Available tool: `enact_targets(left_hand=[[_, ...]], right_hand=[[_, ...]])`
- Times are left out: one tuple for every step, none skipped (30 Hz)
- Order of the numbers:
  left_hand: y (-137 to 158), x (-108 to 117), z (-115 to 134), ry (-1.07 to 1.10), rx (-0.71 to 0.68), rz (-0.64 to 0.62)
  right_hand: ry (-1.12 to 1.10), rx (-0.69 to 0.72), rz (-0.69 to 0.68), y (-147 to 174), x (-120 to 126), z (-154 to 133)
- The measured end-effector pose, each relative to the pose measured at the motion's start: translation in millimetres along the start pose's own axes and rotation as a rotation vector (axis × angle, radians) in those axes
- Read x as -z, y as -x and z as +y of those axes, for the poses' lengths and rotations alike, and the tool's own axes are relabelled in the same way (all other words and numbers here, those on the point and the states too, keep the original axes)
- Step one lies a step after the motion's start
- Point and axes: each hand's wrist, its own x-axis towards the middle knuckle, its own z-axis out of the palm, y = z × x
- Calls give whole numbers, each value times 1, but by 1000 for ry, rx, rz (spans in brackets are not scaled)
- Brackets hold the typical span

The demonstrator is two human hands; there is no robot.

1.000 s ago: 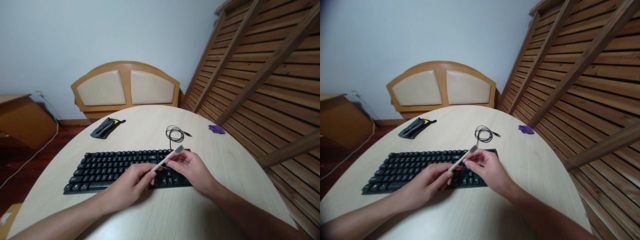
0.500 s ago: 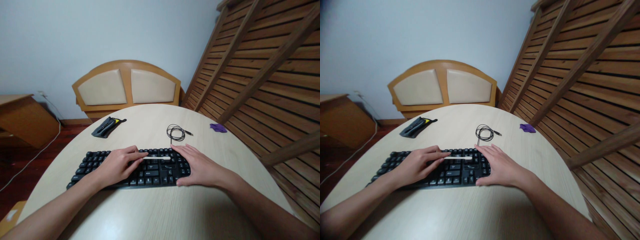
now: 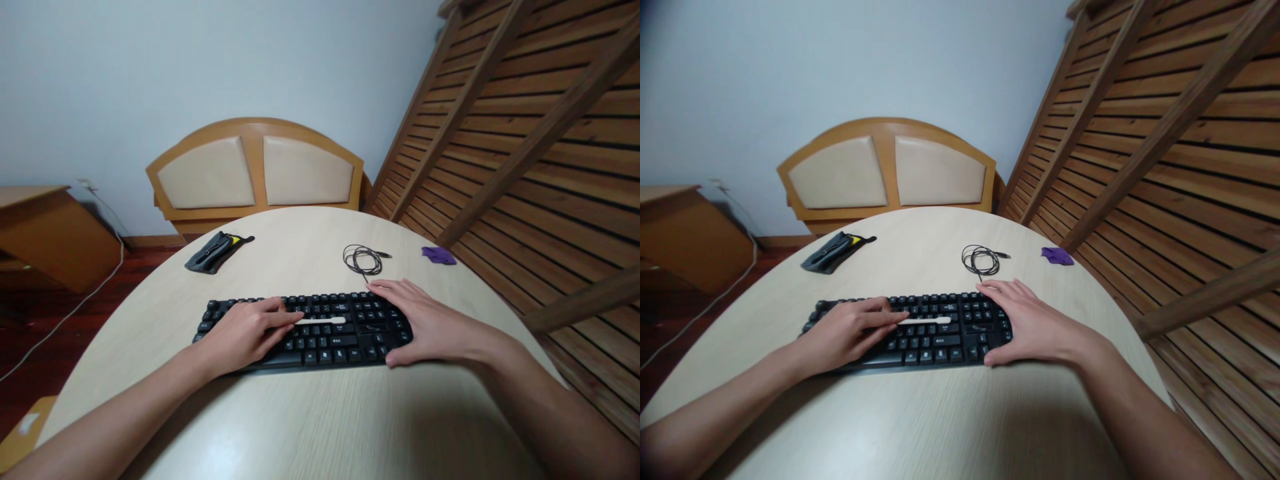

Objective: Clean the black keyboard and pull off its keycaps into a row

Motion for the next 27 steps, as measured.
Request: enact_targets(left_hand=[[0, 0, 1, -6, 2, 6], [-1, -1, 2, -13, 4, 9], [-1, -1, 3, -21, 7, 9], [-2, -2, 4, -27, 6, 10], [-2, -2, 6, -34, 2, 12], [-2, -3, 7, -41, -5, 12], [-3, -3, 8, -48, -12, 11], [-3, -4, 9, -55, -20, 8], [-4, -5, 10, -59, -28, 7], [-4, -6, 11, -61, -35, 2], [-5, -7, 12, -59, -41, -1], [-6, -9, 14, -56, -49, 2], [-7, -10, 15, -55, -56, 5], [-9, -11, 16, -56, -59, 7], [-10, -13, 18, -62, -57, 9], [-11, -14, 19, -69, -51, 9], [-11, -15, 20, -79, -44, 10], [-12, -16, 21, -91, -36, 8], [-12, -16, 21, -104, -30, 9], [-13, -16, 22, -118, -28, 11], [-13, -16, 23, -130, -29, 9], [-13, -15, 23, -139, -32, 5], [-12, -13, 23, -144, -33, 3], [-12, -11, 23, -143, -32, -1], [-11, -9, 23, -140, -30, -5], [-10, -8, 22, -133, -25, -9], [-9, -6, 21, -126, -23, -12]], right_hand=[[14, 28, 14, -3, -3, -5], [20, 67, 29, -5, -8, -10], [21, 106, 40, -8, -12, -14], [21, 134, 45, -11, -17, -18], [17, 152, 52, -13, -21, -21], [9, 159, 58, -15, -24, -24], [2, 159, 67, -17, -26, -25], [-4, 157, 76, -17, -27, -26], [-9, 155, 85, -18, -28, -26], [-10, 155, 93, -18, -28, -26], [-9, 156, 100, -18, -28, -26], [-8, 156, 106, -18, -28, -27], [-7, 154, 109, -18, -28, -27], [-5, 150, 112, -18, -28, -28], [-2, 143, 114, -18, -28, -28], [2, 136, 114, -18, -28, -29], [6, 131, 113, -19, -28, -29], [9, 128, 111, -19, -29, -30], [10, 127, 109, -19, -29, -30], [7, 128, 109, -19, -29, -30], [2, 128, 108, -19, -29, -30], [-5, 128, 107, -19, -29, -30], [-11, 126, 105, -19, -29, -30], [-16, 124, 102, -19, -29, -29], [-17, 121, 98, -19, -29, -29], [-13, 118, 94, -19, -29, -28], [-7, 117, 89, -19, -29, -28]])
